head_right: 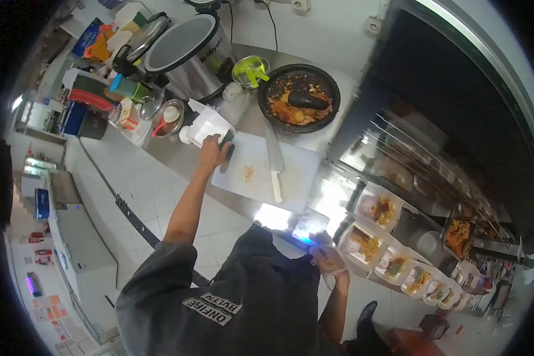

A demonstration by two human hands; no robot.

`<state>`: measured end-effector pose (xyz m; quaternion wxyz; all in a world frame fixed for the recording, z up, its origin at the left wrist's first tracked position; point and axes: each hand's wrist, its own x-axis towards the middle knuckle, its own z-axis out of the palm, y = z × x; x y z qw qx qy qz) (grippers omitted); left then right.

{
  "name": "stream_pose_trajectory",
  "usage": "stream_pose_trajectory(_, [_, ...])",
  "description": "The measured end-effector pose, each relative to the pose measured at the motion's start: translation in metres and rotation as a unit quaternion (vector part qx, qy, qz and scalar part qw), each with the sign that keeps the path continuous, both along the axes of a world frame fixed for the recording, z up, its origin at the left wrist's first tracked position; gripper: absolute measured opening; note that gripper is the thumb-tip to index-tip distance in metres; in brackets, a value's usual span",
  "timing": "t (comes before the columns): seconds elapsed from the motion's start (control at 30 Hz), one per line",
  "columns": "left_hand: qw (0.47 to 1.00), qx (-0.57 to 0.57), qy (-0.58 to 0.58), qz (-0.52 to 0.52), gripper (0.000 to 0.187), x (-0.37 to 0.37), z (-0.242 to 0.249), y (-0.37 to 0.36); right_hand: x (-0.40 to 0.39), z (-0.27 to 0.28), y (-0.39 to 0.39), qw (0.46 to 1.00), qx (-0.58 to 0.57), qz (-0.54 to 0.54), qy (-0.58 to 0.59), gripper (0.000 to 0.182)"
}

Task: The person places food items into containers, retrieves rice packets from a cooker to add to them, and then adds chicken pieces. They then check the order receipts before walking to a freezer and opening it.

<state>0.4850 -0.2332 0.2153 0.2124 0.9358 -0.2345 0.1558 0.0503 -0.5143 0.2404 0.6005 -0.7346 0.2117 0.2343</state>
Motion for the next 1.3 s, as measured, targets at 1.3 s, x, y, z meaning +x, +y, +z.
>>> stream_pose_trajectory(1.3, [0.898,-0.126,0.303,-0.293,0.038,-0.044,0.195,0.029,0.249,0.028,0.052,0.903,-0.425,0.026,0.051,0.019])
